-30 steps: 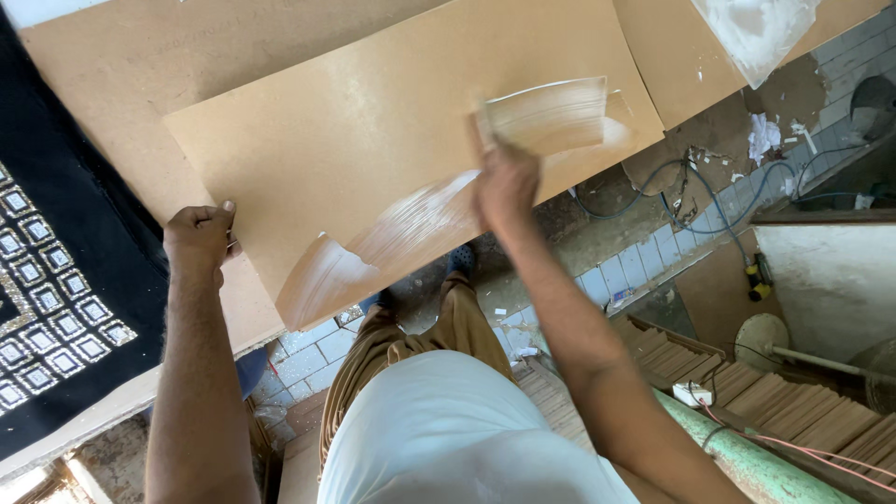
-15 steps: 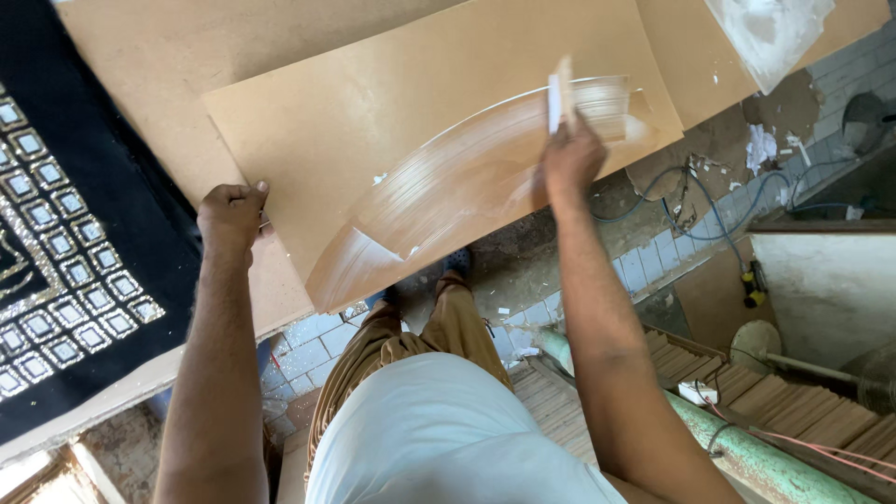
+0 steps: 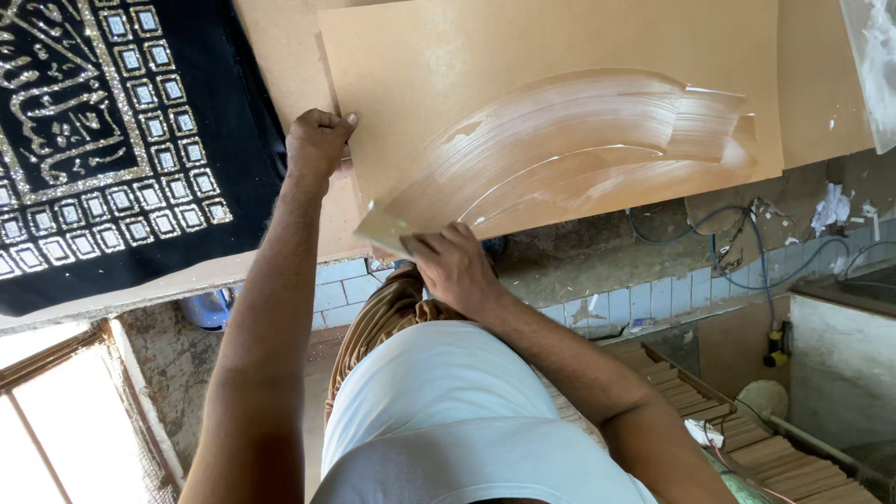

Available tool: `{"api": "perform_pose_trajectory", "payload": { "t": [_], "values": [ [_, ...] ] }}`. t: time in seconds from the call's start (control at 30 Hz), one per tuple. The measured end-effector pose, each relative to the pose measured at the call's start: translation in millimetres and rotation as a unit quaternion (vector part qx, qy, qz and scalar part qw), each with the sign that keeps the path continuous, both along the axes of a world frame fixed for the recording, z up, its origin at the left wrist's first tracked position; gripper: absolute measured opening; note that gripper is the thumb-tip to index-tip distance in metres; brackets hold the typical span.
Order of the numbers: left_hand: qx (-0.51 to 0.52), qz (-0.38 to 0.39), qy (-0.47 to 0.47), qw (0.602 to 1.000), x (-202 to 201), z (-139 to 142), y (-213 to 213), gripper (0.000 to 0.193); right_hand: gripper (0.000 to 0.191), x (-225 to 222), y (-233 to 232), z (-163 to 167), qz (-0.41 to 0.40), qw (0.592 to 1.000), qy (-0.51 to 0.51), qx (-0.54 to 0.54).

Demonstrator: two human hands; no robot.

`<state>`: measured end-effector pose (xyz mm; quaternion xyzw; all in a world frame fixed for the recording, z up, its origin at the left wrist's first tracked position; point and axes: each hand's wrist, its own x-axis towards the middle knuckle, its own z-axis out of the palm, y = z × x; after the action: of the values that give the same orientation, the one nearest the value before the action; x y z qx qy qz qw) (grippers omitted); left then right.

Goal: The person spreads white glue across a large cardboard sheet using a small flat spreader, then lays a black decorative fabric banner with gold calligraphy onto the glued board and presses it flat with both hands. They then spread glue on another cardboard sheet and place a second banner onto it, pressing it down.

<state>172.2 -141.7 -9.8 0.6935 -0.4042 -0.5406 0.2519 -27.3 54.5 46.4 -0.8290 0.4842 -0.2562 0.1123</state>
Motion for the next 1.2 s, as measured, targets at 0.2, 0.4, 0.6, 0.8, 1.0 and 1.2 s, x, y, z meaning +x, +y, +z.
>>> {"api": "perform_pose_trajectory", "payload": {
  "t": [0.2,0.4,0.6,0.8,1.0,1.2],
  "values": [
    [-0.006,-0.015,-0.034,0.999,0.4,1.4,1.4,0.03,0.017,-45.1,-4.0,20.9,-0.128,0.986,-0.068,0.084],
    [0.003,-0.012,-0.016,1.0,1.2,-4.0,1.3,0.028,0.02,-68.2,15.2,23.7,-0.121,0.991,0.025,0.043],
    [-0.029,0.016,0.02,0.999,-6.8,-16.5,3.6,0.031,0.023,-69.9,45.7,12.7,-0.172,0.893,-0.247,0.335],
    [-0.053,0.018,-0.025,0.998,-24.5,6.8,10.5,0.035,0.028,-139.6,61.5,33.3,-0.315,0.68,-0.587,0.307],
    [-0.002,0.042,0.25,0.967,-49.1,80.1,19.8,0.047,0.03,-220.2,99.3,62.1,-0.393,0.552,-0.721,0.146],
    [-0.194,0.067,0.233,0.951,-116.6,169.2,54.4,0.042,0.033,-286.0,119.8,80.7,-0.398,0.534,-0.744,0.059]
  ]
}}
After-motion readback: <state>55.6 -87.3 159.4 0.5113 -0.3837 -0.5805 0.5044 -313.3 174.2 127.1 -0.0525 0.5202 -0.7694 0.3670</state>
